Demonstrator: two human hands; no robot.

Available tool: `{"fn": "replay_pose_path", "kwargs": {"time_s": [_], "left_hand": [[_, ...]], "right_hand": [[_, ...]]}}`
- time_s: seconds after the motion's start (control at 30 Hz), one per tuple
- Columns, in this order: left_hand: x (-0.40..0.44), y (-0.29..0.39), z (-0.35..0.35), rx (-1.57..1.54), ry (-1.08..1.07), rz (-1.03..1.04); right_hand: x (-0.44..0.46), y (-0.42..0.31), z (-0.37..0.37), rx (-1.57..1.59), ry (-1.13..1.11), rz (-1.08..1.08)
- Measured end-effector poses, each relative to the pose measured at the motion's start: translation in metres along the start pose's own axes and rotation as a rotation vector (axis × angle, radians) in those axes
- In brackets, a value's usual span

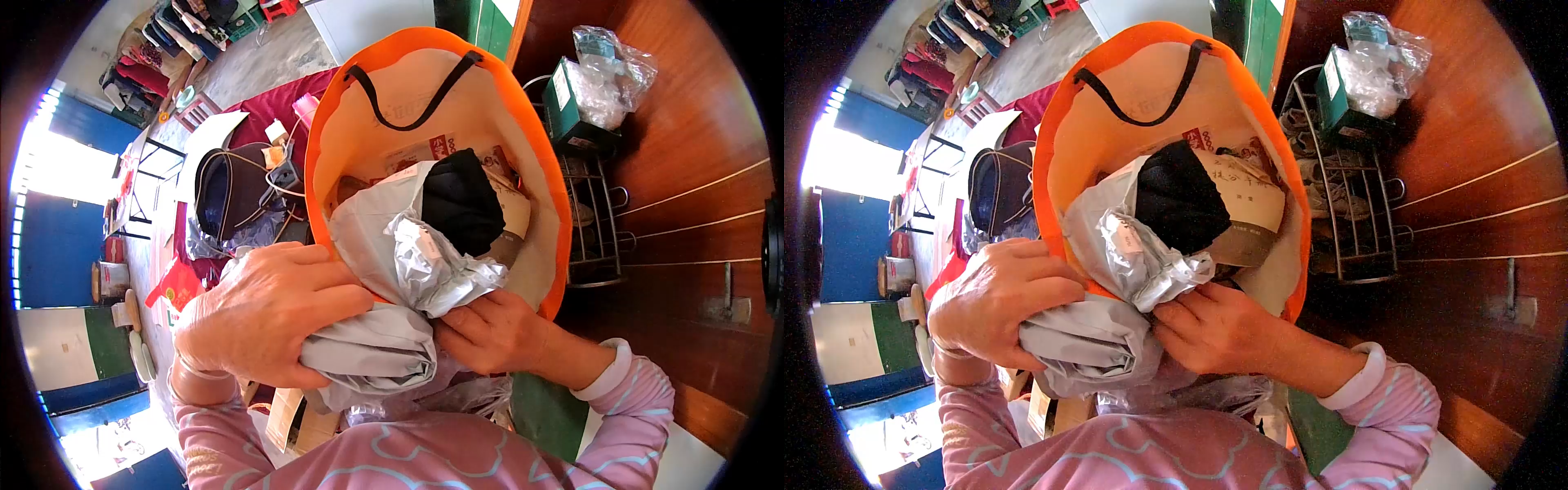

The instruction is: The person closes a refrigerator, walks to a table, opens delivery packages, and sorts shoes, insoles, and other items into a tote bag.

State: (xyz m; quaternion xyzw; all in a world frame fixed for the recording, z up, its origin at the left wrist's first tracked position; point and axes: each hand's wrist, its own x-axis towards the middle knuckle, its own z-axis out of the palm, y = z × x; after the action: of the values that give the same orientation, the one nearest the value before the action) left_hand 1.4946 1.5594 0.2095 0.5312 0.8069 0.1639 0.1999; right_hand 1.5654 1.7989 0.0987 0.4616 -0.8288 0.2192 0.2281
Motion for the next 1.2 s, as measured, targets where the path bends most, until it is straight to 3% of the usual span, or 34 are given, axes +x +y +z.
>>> {"fn": "replay_pose_path", "kwargs": {"time_s": [0.2, 0.3, 0.43, 0.53, 0.83, 0.93, 1.0, 1.1, 1.17, 1.2], "left_hand": [[0.001, 0.008, -0.006, -0.03, 0.042, -0.124], [0.002, 0.002, 0.0, -0.075, 0.107, -0.058], [0.005, -0.003, -0.001, -0.025, 0.033, -0.033], [0.006, -0.005, 0.0, 0.007, 0.023, 0.004], [0.001, -0.004, 0.004, -0.001, 0.055, 0.001], [-0.002, -0.005, 0.006, -0.012, 0.092, 0.016], [-0.002, -0.004, 0.006, -0.019, 0.099, 0.033], [-0.004, -0.003, 0.007, -0.008, 0.094, 0.044], [-0.005, -0.001, 0.005, 0.002, 0.062, 0.018], [-0.007, 0.0, 0.005, 0.006, 0.049, 0.004]], "right_hand": [[0.003, 0.012, 0.003, 0.046, -0.008, -0.121], [0.009, 0.019, 0.002, 0.074, -0.032, -0.189], [0.015, 0.025, 0.004, 0.107, -0.016, -0.252], [0.016, 0.027, 0.0, 0.123, -0.089, -0.255], [0.021, 0.03, -0.004, 0.157, -0.033, -0.181], [0.021, 0.031, -0.011, 0.225, 0.135, 0.122], [0.039, 0.035, -0.009, 0.282, 0.303, 0.442], [0.058, 0.039, -0.003, 0.591, 0.301, 0.744], [0.063, 0.041, -0.008, 0.87, 0.027, 0.901], [0.061, 0.044, -0.002, 0.848, 0.032, 0.877]]}}
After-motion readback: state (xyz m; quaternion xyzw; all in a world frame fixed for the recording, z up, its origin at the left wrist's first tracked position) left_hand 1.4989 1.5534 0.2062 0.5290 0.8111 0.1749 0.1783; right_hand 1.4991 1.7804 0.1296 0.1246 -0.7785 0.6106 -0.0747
